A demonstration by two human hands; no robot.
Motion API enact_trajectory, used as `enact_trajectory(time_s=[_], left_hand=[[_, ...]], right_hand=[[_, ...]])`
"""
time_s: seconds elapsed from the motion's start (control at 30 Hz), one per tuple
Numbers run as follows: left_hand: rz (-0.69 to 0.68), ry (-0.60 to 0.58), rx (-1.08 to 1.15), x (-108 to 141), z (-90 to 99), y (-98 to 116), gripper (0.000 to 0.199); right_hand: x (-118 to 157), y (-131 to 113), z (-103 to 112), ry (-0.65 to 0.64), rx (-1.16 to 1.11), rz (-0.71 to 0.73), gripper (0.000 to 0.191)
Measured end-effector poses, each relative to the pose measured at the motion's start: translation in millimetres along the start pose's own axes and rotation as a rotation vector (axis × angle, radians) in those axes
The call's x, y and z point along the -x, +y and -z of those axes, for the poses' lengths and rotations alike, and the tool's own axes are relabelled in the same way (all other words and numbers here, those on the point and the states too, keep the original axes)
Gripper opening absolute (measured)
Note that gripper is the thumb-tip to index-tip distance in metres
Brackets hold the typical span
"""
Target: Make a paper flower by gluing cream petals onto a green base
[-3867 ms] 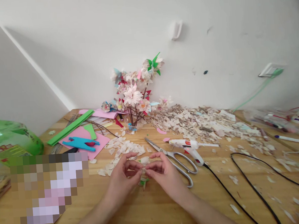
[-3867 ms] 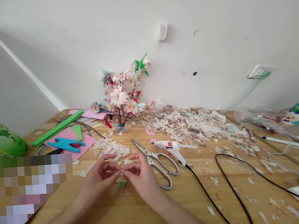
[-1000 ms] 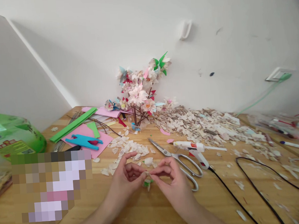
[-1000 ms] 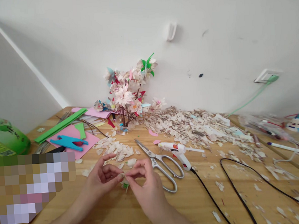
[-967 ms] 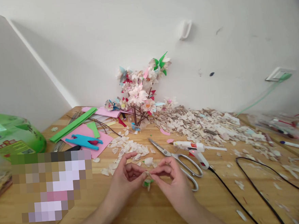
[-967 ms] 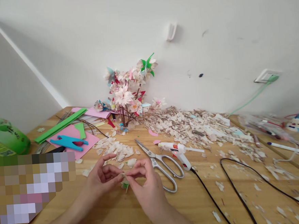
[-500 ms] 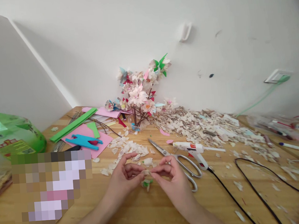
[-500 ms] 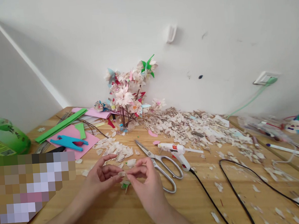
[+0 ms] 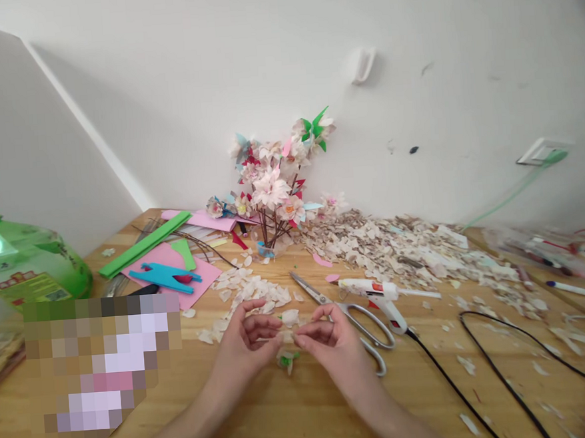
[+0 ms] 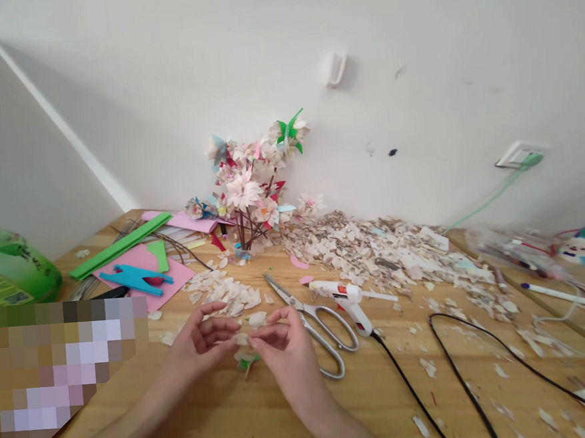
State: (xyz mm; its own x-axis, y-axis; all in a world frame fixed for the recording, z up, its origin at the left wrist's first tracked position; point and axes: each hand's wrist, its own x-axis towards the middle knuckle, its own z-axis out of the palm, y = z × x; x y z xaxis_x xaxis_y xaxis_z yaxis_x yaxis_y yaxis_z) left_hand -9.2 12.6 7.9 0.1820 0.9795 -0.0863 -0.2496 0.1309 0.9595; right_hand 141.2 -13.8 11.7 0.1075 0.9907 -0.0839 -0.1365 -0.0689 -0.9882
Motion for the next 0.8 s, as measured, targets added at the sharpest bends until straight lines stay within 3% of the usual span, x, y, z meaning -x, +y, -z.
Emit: enact_trajectory(time_s=[0.3,0.57,0.67,0.8], left_hand=[[0.083,0.000,-0.051,4.5,-9.5,10.4,0.055],[0.044,0.053,0.000,-0.9,-0.6,-0.6,0.055],[0.055,0.069,0.034,-3.1,3.4,-2.4,0.055],[0.057,0.085,0.050,-4.0,5.3,-0.1,0.053]], right_hand=[[-0.4,-1.2,-3.1,-0.024,-0.035,-0.024,0.040],[-4.5,0.4,5.4,0.012,0.072,0.016,0.034],[-2.4,-13.5,31.1,-0.055,0.232,0.034,0.029],[7.3,-38.2,99.1,-0.223,0.703,-0.050,0.017]])
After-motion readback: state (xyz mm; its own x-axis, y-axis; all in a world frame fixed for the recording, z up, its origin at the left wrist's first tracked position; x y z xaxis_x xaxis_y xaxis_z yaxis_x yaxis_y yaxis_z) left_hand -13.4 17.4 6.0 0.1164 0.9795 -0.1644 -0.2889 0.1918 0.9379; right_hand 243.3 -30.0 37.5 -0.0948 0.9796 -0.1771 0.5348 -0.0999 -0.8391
